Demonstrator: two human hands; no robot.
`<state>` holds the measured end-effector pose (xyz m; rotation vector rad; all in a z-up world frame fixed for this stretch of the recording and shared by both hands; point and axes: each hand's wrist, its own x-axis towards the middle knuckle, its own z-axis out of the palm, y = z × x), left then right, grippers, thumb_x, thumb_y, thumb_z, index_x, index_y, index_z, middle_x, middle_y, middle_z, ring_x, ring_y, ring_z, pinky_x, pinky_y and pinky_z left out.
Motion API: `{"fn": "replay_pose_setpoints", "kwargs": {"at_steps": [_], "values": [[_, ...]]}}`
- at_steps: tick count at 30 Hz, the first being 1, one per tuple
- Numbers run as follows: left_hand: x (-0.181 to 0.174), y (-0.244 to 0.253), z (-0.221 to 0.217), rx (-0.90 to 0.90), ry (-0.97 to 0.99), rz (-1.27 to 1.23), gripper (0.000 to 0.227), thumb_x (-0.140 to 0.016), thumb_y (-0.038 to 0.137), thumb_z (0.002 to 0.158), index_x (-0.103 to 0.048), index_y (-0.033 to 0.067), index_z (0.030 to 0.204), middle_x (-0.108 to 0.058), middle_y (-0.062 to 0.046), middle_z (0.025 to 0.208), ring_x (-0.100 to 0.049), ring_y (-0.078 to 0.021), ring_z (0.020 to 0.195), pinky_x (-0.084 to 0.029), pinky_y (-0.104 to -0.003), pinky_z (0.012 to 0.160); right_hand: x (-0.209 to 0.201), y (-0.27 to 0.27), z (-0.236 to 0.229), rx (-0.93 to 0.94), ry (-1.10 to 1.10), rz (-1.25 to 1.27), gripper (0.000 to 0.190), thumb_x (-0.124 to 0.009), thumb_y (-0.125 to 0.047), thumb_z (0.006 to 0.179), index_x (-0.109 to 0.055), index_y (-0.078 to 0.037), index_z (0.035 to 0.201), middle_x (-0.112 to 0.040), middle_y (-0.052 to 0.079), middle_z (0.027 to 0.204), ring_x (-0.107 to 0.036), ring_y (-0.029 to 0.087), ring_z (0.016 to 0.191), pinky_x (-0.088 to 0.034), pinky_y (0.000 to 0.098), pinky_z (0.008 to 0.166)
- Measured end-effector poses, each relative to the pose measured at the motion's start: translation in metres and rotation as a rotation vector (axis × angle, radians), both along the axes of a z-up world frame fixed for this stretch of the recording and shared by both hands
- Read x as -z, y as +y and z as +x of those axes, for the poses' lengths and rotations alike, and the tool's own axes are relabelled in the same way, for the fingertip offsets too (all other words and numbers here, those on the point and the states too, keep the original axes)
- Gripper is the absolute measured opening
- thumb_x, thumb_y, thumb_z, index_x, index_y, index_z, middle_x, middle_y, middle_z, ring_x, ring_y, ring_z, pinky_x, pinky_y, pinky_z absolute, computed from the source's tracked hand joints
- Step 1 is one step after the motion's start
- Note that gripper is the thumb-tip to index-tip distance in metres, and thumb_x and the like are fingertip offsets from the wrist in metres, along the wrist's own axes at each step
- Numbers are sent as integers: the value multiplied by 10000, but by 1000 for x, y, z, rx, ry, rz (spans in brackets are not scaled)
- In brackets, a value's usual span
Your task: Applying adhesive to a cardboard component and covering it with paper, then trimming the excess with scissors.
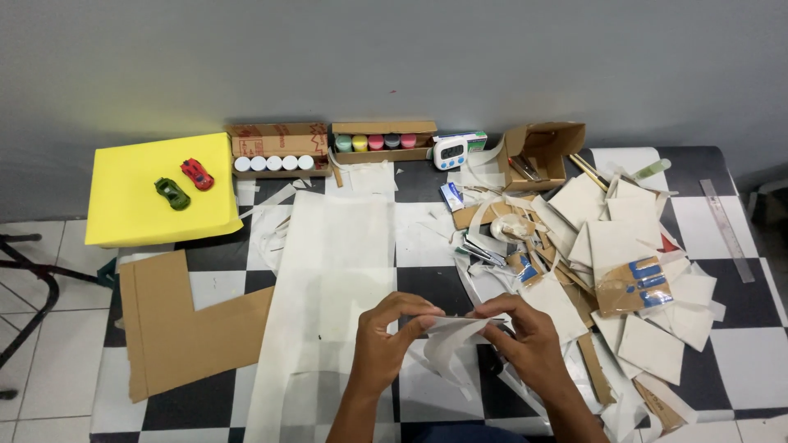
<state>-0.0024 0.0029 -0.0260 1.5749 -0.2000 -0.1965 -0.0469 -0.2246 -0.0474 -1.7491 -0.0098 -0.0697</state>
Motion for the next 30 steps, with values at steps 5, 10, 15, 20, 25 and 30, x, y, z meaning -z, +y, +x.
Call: {"fn": "replay_pose_setpoints", "kwargs": {"at_steps": [5,10,15,20,25,30], "values": [[4,4,-2,104,-297,75,231,-819,168,859,-764,151,1083,-781,-37,1098,-727,-199,1062,-545,-381,944,-10,3,0,-70,-178,37,216,-736,-2,861,-729,-67,1067,-789,115,975,-724,240,953,-584,344,860],[2,6,0,46,-668,56,156,-745,55,943,-740,174,1044,-750,-17,1127,-689,-268,1092,-511,-432,986,-24,7,-1,-85,-292,36,285,-625,119,887,-698,-43,1110,-780,124,1037,-717,274,1062,-587,370,941],[-5,12,-7,-35,-878,222,175,-664,18,968,-731,168,1029,-731,-35,1183,-671,-295,1093,-493,-496,931,-17,-3,-5,148,-262,-106,182,-611,52,944,-705,-16,1084,-778,125,1034,-734,252,1069,-613,359,997],[-3,19,-15,-101,-950,303,167,-644,18,968,-724,160,1000,-746,-35,1131,-687,-264,1060,-488,-479,970,-15,-26,-7,284,-149,-387,214,-737,-102,884,-729,-62,1094,-773,107,1065,-735,218,1026,-645,309,771],[23,24,-24,-93,-807,334,77,-641,127,987,-698,127,1038,-798,-19,1038,-765,-180,958,-533,-429,949,-3,-53,-19,351,-112,-650,252,-785,-136,863,-729,-50,1092,-758,108,1036,-706,224,950,-594,346,832],[5,15,-16,-356,431,133,361,-758,280,848,-739,141,1181,-823,-42,996,-765,-161,945,-625,-273,789,7,-68,-37,394,22,-753,223,-795,-193,863,-759,-71,1046,-773,75,981,-689,224,884,-566,377,781]]}}
